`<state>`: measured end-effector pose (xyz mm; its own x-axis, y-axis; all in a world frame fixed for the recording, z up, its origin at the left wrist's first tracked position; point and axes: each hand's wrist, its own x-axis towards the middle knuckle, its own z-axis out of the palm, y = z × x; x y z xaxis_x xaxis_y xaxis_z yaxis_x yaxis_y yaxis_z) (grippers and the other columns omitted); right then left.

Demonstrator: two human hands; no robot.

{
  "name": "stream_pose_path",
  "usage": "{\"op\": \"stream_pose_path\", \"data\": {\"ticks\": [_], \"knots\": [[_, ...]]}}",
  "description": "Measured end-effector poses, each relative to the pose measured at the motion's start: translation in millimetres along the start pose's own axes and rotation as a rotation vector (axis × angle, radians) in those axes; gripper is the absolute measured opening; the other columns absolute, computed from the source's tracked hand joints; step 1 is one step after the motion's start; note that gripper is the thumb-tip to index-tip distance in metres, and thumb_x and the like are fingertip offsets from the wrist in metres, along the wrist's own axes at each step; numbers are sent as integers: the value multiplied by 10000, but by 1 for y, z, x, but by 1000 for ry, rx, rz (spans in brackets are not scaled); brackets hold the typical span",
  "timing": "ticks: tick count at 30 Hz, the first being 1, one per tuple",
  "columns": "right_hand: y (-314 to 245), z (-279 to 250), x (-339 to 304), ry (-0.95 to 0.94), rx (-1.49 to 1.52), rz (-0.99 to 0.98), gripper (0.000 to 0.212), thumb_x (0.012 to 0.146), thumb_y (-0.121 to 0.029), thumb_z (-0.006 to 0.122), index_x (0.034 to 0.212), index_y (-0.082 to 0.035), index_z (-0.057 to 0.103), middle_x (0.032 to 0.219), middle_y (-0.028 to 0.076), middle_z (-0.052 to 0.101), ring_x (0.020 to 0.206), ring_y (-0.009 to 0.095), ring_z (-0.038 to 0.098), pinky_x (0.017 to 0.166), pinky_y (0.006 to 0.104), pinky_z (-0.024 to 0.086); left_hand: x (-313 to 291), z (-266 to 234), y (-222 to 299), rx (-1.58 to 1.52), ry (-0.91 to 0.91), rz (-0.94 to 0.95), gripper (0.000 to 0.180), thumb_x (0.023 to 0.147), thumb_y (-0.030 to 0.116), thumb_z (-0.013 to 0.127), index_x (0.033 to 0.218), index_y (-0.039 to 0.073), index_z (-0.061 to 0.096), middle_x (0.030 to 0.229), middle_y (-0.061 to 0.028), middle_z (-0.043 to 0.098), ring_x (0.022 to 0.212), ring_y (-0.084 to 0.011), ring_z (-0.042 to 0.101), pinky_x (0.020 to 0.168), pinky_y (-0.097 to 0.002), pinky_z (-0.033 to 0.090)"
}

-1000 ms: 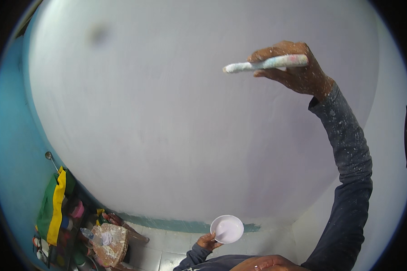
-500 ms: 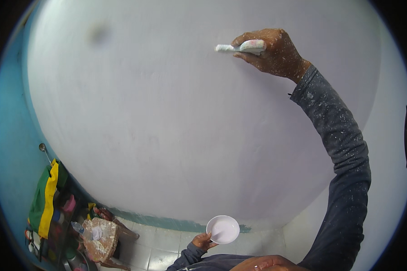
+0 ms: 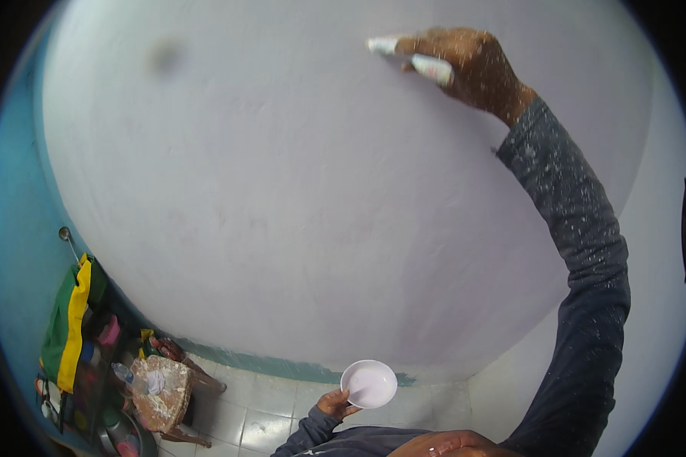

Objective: The person paints the upper wall and ceiling area with white paint using a brush. They repeatedly dip the brush into a small white container and apply paint along the wall-ceiling junction, then continue painting the ceiling surface.

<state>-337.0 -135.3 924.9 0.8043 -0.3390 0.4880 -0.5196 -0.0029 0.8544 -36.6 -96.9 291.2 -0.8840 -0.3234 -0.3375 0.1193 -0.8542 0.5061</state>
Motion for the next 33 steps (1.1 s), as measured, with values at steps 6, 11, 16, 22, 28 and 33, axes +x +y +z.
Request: {"op": "stream_pose_path", "data": {"ticks": [6,11,16,22,28,33], "knots": [[-6,-3,-11,-180,310,142,246,815,-212,795,1018,-118,693,956,59,749,800,204,731,735,297,621,3,-2,7,-13,-5,14,518,977,296,612,1353,-27,462,1324,-142,548,1233,-266,555,1069,-467,462],[65,-3,16,-25,351,507,240,865,-277,759,990,-83,694,898,65,740,783,177,714,738,333,591,9,-11,11,-17,-1,5,497,978,279,606,1344,-27,467,1308,-142,557,1219,-266,566,1064,-469,466],[55,-5,5,-11,-172,-9,248,840,-211,780,1059,-119,710,975,66,749,808,210,736,677,270,616,12,-11,15,-19,-50,-4,516,969,292,618,1354,-17,466,1326,-146,552,1233,-267,560,1062,-451,466],[-1,-8,-15,-166,172,16,244,805,-160,778,1041,-147,716,915,65,737,799,188,714,701,296,592,9,-5,21,58,3,-19,546,957,303,635,1368,-12,463,1337,-148,548,1237,-268,559,1070,-450,458],[81,-21,29,-181,108,502,297,832,-317,770,997,-82,695,929,66,741,821,175,709,778,326,580,15,-6,25,29,-11,-46,515,958,278,638,1361,-1,480,1342,-134,550,1237,-264,561,1074,-451,455],[86,-27,47,-110,219,500,320,835,-336,744,1003,-69,693,1000,131,728,909,213,705,840,404,558,17,-7,26,4,-64,-37,503,962,278,635,1357,4,488,1335,-132,557,1236,-258,562,1069,-433,464]]}}
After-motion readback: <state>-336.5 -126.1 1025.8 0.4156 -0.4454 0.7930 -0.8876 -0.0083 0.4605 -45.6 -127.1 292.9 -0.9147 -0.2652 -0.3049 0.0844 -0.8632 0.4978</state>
